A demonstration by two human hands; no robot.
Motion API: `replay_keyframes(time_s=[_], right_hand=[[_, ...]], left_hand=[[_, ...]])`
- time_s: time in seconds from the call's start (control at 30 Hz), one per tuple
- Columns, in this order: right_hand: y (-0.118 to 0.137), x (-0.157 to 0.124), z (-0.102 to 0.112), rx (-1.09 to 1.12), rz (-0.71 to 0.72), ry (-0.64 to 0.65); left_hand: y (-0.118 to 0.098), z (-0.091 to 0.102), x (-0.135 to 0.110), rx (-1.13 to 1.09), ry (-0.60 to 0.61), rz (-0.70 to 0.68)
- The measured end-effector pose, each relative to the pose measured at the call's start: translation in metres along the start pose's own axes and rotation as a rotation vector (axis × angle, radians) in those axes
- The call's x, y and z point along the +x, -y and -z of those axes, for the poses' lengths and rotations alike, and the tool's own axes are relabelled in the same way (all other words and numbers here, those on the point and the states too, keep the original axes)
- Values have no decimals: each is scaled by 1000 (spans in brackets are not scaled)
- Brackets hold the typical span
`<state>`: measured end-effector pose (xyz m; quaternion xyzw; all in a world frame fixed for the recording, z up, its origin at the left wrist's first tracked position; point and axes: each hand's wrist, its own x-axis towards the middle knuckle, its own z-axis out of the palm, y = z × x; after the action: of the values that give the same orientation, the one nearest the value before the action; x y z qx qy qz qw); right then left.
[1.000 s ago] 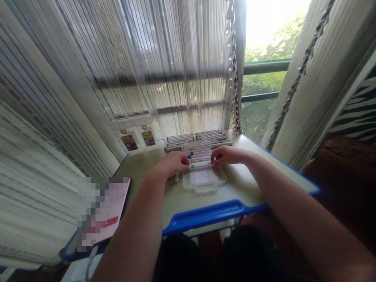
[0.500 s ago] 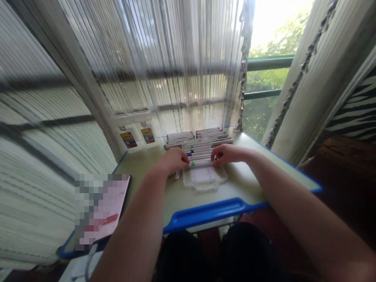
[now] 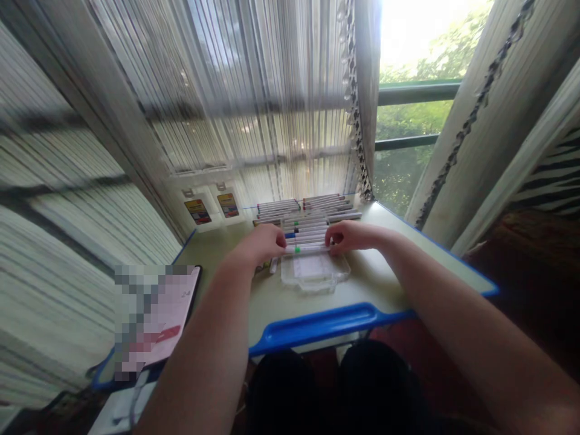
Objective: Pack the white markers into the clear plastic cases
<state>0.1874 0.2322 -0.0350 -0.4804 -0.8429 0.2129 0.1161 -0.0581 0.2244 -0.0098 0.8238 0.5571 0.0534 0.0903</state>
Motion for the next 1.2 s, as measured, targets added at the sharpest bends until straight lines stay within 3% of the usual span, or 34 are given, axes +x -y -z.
replay_keyframes(time_s=[0.73,1.2], right_hand=[[7,-3,5,-286,-84,-40],[1,-4,9,-278,-72,-66]], left_hand=[[-3,1,0,57,76,48],[-5,-2,2,35,87,4]])
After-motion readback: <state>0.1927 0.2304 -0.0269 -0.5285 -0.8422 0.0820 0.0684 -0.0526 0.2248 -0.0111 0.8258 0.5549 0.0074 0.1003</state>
